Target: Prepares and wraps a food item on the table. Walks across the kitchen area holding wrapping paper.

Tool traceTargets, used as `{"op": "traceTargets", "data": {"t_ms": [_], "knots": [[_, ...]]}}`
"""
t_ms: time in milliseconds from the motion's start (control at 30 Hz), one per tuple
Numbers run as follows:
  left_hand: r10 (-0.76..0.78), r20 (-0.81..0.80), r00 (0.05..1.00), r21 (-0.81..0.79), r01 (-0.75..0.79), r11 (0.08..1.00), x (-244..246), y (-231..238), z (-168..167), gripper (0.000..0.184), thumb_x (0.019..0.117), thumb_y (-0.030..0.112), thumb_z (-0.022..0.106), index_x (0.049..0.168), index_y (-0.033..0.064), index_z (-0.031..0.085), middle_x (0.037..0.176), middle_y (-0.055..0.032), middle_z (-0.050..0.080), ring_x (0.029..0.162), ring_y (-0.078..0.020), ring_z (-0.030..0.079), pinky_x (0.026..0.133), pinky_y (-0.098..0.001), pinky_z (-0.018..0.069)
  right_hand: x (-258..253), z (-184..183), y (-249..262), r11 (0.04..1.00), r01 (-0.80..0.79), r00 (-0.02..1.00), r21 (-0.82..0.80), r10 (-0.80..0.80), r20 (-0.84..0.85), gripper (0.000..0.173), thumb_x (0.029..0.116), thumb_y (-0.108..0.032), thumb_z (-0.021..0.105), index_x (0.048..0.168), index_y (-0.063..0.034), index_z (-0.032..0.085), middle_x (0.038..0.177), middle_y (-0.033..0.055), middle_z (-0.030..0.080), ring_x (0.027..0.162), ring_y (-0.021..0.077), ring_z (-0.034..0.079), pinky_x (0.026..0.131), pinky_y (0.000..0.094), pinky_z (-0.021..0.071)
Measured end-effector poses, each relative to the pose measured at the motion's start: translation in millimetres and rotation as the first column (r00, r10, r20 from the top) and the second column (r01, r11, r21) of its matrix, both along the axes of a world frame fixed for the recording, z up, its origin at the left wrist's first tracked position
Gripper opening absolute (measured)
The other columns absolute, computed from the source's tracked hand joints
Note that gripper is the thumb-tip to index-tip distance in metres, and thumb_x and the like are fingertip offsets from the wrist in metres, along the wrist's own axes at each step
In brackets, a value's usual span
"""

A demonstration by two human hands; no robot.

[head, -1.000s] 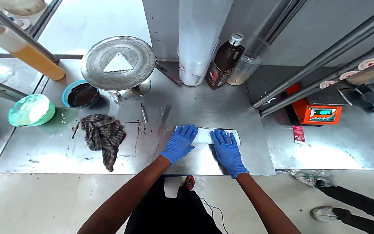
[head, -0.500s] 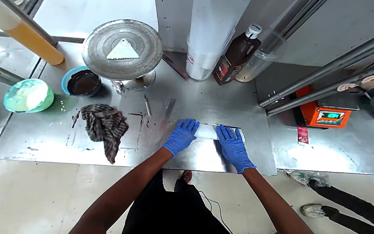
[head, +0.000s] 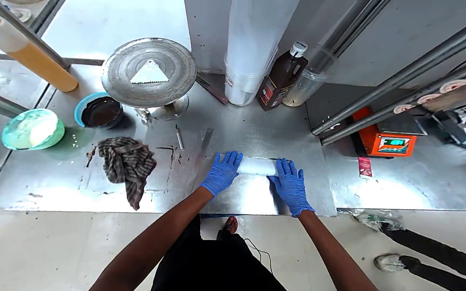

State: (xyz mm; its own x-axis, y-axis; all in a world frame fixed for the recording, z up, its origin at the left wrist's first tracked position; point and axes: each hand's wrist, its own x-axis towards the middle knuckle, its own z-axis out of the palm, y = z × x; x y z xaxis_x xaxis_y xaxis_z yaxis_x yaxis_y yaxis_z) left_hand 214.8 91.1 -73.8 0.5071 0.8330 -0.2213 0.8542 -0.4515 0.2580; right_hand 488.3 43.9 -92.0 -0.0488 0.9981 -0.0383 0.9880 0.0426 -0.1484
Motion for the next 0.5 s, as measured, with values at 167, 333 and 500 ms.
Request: {"op": "traceTargets", "data": {"t_ms": [167,333,500], "knots": [[-0.009,-0.021,1.0,0.016,0.01,1.0,0,2,-7,0.075,0.1033,0.037,0.059,0.164,0.0131,0.023,0.168,-0.0159,0.028,0.154,-0.035,0.027,0.118,-0.0682,0.0245,2,-9,1,0.998,-0.013,1.0,0.057,0.013,-0.008,0.065,0.1037,-0.048,0.052,0.155,-0.0091,0.045,0.16,0.0181,0.04,0.151,0.039,0.032,0.121,0.0633,0.0234],[-0.014,0.005,1.0,0.033,0.014,0.999,0,5,-12,0.074,0.1029,0.035,0.06,0.164,0.0126,0.024,0.167,-0.0168,0.03,0.153,-0.0369,0.03,0.117,-0.0695,0.0265,7,-10,5,0.998,-0.022,1.0,0.054,0.023,-0.021,0.064,0.1029,-0.045,0.055,0.155,-0.0083,0.045,0.16,0.0195,0.041,0.151,0.0408,0.032,0.123,0.0616,0.0202],[-0.023,-0.048,0.999,-0.041,0.021,0.999,0,8,-4,0.073,0.1042,0.036,0.056,0.165,0.0145,0.022,0.168,-0.0141,0.027,0.155,-0.034,0.025,0.12,-0.0673,0.0236,12,-4,10,0.998,-0.036,0.996,-0.056,0.031,-0.089,0.066,0.1027,-0.048,0.054,0.157,-0.0124,0.043,0.162,0.017,0.038,0.153,0.0378,0.029,0.125,0.0563,0.0216]]}}
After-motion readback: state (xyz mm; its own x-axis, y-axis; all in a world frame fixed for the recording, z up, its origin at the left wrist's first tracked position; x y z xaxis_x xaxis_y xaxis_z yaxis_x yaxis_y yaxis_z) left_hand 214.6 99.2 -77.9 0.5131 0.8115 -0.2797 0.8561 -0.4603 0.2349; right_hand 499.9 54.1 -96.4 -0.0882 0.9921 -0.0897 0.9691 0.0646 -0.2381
